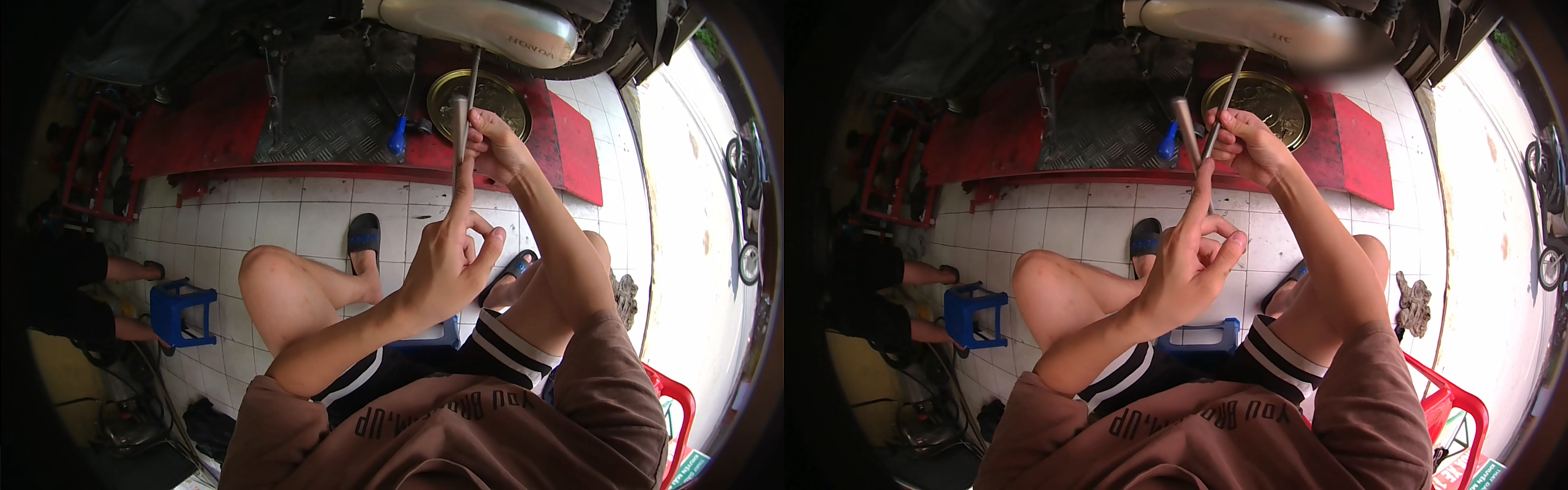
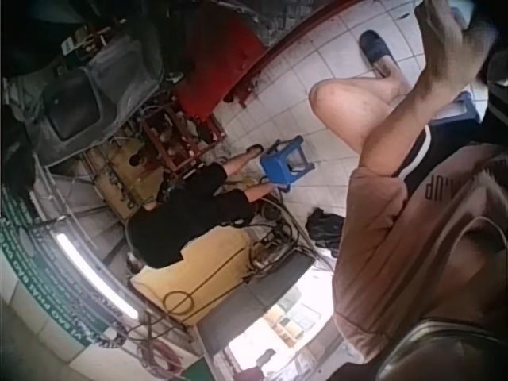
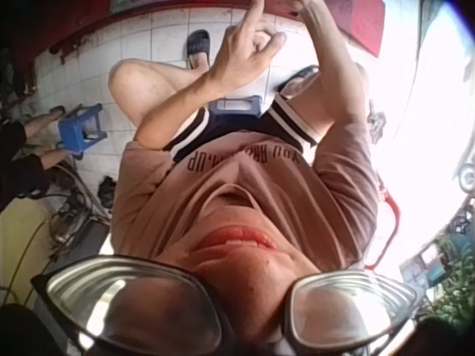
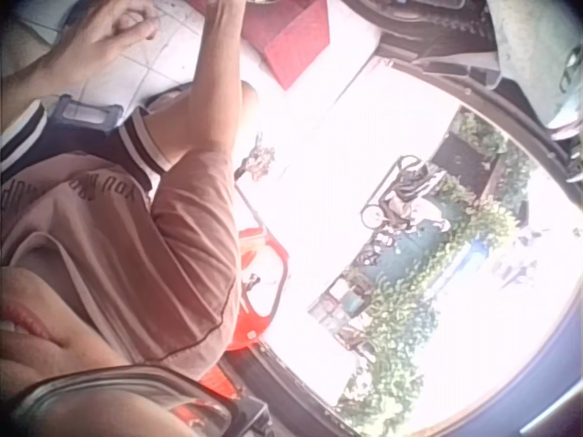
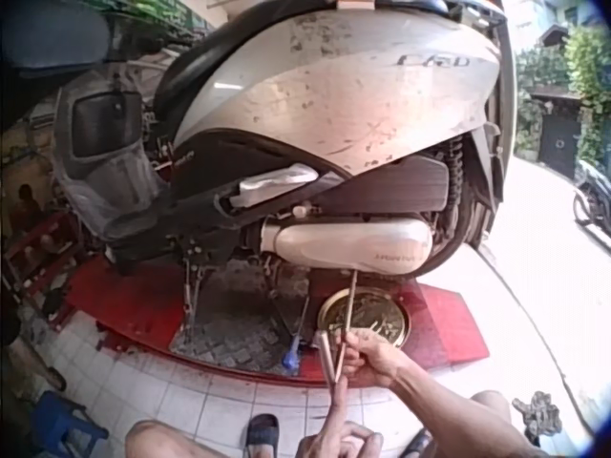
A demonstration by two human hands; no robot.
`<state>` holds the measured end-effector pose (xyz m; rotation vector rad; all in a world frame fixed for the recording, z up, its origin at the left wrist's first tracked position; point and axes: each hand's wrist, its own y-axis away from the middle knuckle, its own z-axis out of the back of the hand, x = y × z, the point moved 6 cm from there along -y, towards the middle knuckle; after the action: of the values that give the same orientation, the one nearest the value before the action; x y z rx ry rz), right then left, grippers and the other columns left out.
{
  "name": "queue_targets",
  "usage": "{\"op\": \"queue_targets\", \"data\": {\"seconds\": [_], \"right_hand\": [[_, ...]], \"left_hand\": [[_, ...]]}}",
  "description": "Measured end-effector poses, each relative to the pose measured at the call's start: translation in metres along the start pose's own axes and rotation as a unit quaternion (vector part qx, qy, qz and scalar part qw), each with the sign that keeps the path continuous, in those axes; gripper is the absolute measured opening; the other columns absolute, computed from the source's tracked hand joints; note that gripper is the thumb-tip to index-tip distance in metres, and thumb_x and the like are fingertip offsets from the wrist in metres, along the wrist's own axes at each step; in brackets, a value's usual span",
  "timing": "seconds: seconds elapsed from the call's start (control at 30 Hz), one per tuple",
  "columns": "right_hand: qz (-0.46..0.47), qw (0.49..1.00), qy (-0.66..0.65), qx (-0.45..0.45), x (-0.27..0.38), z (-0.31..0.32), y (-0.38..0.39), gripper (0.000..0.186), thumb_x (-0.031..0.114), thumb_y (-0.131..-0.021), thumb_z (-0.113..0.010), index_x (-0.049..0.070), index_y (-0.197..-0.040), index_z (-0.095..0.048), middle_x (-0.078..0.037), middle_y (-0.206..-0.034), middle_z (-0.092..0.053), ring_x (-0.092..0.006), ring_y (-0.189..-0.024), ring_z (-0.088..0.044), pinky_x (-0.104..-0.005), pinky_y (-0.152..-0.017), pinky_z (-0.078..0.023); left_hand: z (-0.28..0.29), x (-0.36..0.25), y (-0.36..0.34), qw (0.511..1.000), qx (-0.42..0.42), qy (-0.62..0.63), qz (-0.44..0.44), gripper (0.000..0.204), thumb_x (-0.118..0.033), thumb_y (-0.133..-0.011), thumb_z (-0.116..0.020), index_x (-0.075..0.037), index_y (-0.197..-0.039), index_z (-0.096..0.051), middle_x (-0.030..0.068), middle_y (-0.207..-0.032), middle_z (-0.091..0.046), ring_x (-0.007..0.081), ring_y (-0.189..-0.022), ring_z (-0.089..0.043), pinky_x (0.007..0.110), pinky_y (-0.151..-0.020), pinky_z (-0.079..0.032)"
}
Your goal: The person sits on a low stool in a workshop and uses a blue screwdriver to loosen a bolt on the side of a white scooter. They then switch to a T-handle wrench to continue loosening the bolt, working on the engine area while another person stands nearby.
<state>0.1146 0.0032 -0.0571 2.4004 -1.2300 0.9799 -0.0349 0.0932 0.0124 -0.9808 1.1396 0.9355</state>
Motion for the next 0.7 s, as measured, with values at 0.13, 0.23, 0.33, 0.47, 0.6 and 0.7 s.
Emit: {"op": "queue_targets", "data": {"seconds": [0.13, 0.23, 0.33, 0.47, 0.6, 0.7], "right_hand": [[0.006, 1.000, -0.016, 0.010, 0.002, 0.007, -0.002, 0.023, 0.027, -0.095, -0.058, 0.004, -0.095, -0.055, 0.005, -0.065, -0.038, -0.0037, -0.054, -0.029, -0.0194, -0.049, -0.024], [0.007, 0.999, -0.029, 0.041, 0.004, -0.003, -0.004, 0.022, 0.026, -0.095, -0.058, 0.004, -0.094, -0.055, 0.005, -0.065, -0.039, -0.0036, -0.054, -0.029, -0.0196, -0.050, -0.024], [0.005, 0.999, -0.021, 0.024, 0.002, 0.001, -0.002, 0.021, 0.025, -0.095, -0.058, 0.004, -0.094, -0.055, 0.006, -0.064, -0.038, -0.0037, -0.054, -0.028, -0.0197, -0.049, -0.023], [0.000, 1.000, -0.002, 0.005, 0.003, 0.001, -0.001, 0.022, 0.026, -0.094, -0.059, 0.005, -0.093, -0.054, 0.006, -0.063, -0.038, -0.0037, -0.054, -0.029, -0.0203, -0.050, -0.024], [0.012, 1.000, -0.013, 0.009, 0.002, 0.007, -0.004, 0.023, 0.026, -0.094, -0.059, 0.004, -0.093, -0.054, 0.006, -0.064, -0.038, -0.0039, -0.054, -0.029, -0.0204, -0.050, -0.024], [0.015, 1.000, -0.006, 0.023, 0.002, 0.007, -0.007, 0.020, 0.026, -0.095, -0.057, 0.006, -0.095, -0.052, 0.006, -0.064, -0.035, -0.0031, -0.055, -0.030, -0.0199, -0.051, -0.025]], "left_hand": [[0.009, 0.024, -0.002, 0.996, -0.011, 0.023, 0.087, 0.079, -0.009, -0.092, -0.055, -0.001, -0.149, -0.001, 0.0079, -0.073, -0.064, 0.0037, -0.050, -0.051, 0.019, -0.047, -0.039], [-0.015, 0.021, -0.001, 0.991, 0.114, -0.077, -0.004, 0.079, -0.010, -0.091, -0.057, 0.002, -0.149, -0.005, 0.0089, -0.066, -0.062, 0.0040, -0.046, -0.048, 0.022, -0.045, -0.039], [0.003, -0.013, -0.008, 0.996, 0.000, -0.078, -0.050, 0.079, -0.012, -0.091, -0.058, 0.006, -0.147, -0.006, 0.0102, -0.066, -0.062, 0.0071, -0.044, -0.051, 0.023, -0.043, -0.039], [0.003, 0.022, -0.002, 0.989, 0.031, -0.119, 0.078, 0.080, -0.019, -0.091, -0.059, 0.009, -0.145, -0.007, 0.0129, -0.065, -0.064, 0.0139, -0.047, -0.058, 0.023, -0.045, -0.043], [-0.002, -0.006, -0.004, 0.994, 0.059, -0.096, -0.012, 0.079, -0.019, -0.091, -0.059, 0.016, -0.141, -0.009, 0.0132, -0.061, -0.063, 0.0166, -0.046, -0.058, 0.026, -0.046, -0.044], [0.010, -0.001, -0.004, 0.992, -0.002, -0.122, -0.001, 0.080, -0.015, -0.090, -0.060, 0.014, -0.143, -0.006, 0.0125, -0.060, -0.062, 0.0133, -0.045, -0.056, 0.025, -0.044, -0.042]]}}
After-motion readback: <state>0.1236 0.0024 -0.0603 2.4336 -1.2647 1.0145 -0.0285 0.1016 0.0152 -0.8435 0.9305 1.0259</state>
